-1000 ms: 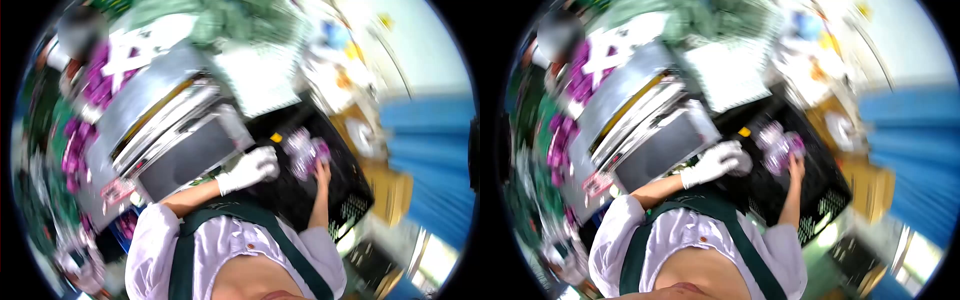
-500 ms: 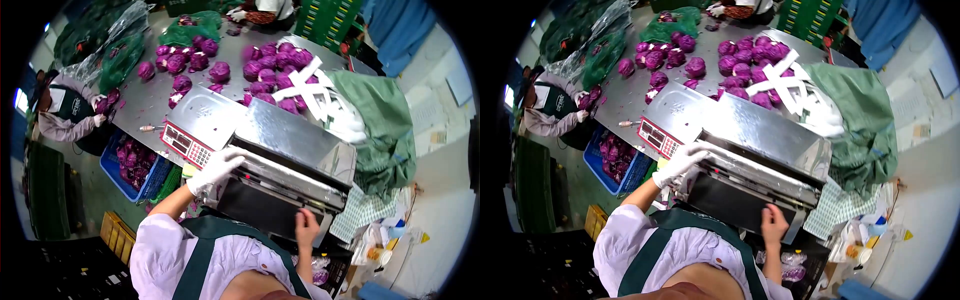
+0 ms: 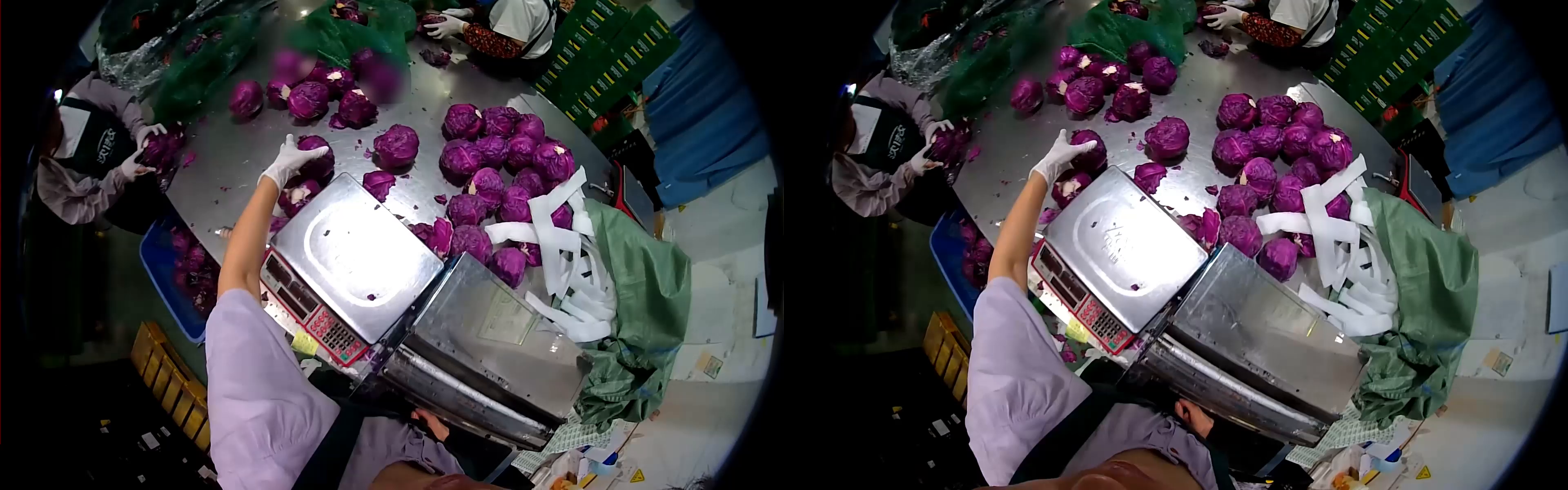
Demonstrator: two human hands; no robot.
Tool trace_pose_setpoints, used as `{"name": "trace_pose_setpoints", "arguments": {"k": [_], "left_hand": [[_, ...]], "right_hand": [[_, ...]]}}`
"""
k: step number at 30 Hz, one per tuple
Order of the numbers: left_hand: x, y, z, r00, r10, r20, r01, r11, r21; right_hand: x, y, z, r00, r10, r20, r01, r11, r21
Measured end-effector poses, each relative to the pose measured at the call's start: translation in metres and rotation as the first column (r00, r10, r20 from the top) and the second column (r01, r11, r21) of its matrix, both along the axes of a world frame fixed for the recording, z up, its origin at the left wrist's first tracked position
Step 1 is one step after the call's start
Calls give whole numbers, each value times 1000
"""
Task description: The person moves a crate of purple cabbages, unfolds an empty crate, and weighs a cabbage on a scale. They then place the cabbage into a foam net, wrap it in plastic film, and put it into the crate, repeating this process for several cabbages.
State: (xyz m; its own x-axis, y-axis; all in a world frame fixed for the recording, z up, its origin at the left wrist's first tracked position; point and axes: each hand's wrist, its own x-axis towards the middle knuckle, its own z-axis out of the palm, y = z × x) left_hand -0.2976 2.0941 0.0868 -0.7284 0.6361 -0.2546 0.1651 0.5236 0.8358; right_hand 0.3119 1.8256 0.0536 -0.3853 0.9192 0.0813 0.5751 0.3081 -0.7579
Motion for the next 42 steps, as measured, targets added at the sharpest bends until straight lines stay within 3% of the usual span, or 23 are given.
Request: {"name": "trace_pose_setpoints", "arguments": {"k": [1, 3, 4, 8, 9, 11, 13, 14, 16, 19, 21, 23, 25, 26, 27, 29, 31, 32, 33, 35, 36, 39, 42], "left_hand": [[2, 9, -3, 1000, -4, 14, 4, 1000, 3], [12, 20, 8, 951, -144, -274, 98, 980, -173], [11, 21, 9, 958, -137, -253, 100, 983, -155], [3, 15, 2, 982, -59, -179, 55, 998, -27], [3, 13, 6, 998, -15, -59, 18, 998, 65], [3, 9, 21, 986, -111, 121, 75, 960, 270], [-4, 8, 40, 945, -207, -253, 262, 943, 206], [10, 2, 53, 944, -152, -294, 220, 952, 213], [81, -28, 127, 716, -337, -612, 367, 927, -81], [158, -67, 151, 184, -527, -830, 505, 775, -380], [206, -86, 157, -34, -653, -757, 489, 650, -582], [233, -97, 138, -205, -762, -614, 404, 506, -762], [250, -106, 95, -212, -703, -679, 450, 547, -706], [259, -108, 86, -284, -625, -727, 443, 587, -678], [265, -109, 81, -298, -583, -756, 500, 579, -644], [267, -110, 91, -366, -507, -780, 584, 527, -617], [266, -112, 116, -275, -634, -723, 678, 405, -613], [263, -113, 128, -153, -754, -639, 751, 332, -571], [256, -116, 126, -68, -725, -685, 826, 344, -447], [238, -117, 118, 236, -701, -673, 917, 390, -85], [231, -119, 119, 422, -695, -582, 872, 487, 50], [197, -129, 130, 549, -473, -689, 696, 715, 63], [163, -148, 143, 723, -325, -610, 459, 886, 72]], "right_hand": [[17, -4, -28, 997, 67, -31, -69, 996, -64], [34, -2, -60, 978, 185, -101, -202, 960, -196], [36, -9, -60, 990, 124, -67, -129, 989, -78], [41, -16, -57, 995, 86, 59, -57, 919, -391], [18, -8, -24, 1000, 9, 12, -6, 974, -226], [-26, 7, 40, 988, -132, -73, 141, 981, 135], [-17, 9, 35, 998, -40, -43, 46, 987, 156], [-18, 10, 41, 997, -50, -59, 56, 992, 113], [-21, 16, 54, 994, -58, -91, 53, 997, -54], [-11, 40, 97, 986, 15, -165, -75, 929, -362], [-7, 78, 154, 963, 194, -188, -239, 937, -256], [-2, 125, 203, 921, 373, -110, -362, 926, 102], [3, 177, 229, 951, 302, 71, -306, 877, 370], [0, 214, 234, 959, 258, 116, -281, 823, 493], [-6, 253, 225, 985, 171, 30, -160, 824, 544], [-16, 344, 209, 983, 112, 144, -169, 857, 488], [-17, 440, 159, 962, 31, 270, -160, 867, 471], [-20, 474, 139, 922, -9, 387, -182, 871, 455], [-21, 500, 117, 927, -12, 375, -166, 883, 439], [-25, 532, 76, 939, -42, 341, -131, 873, 469], [-31, 538, 66, 919, -53, 391, -120, 906, 405], [-44, 532, 61, 866, -52, 498, -134, 934, 332], [-46, 510, 105, 877, -117, 465, -191, 804, 564]]}}
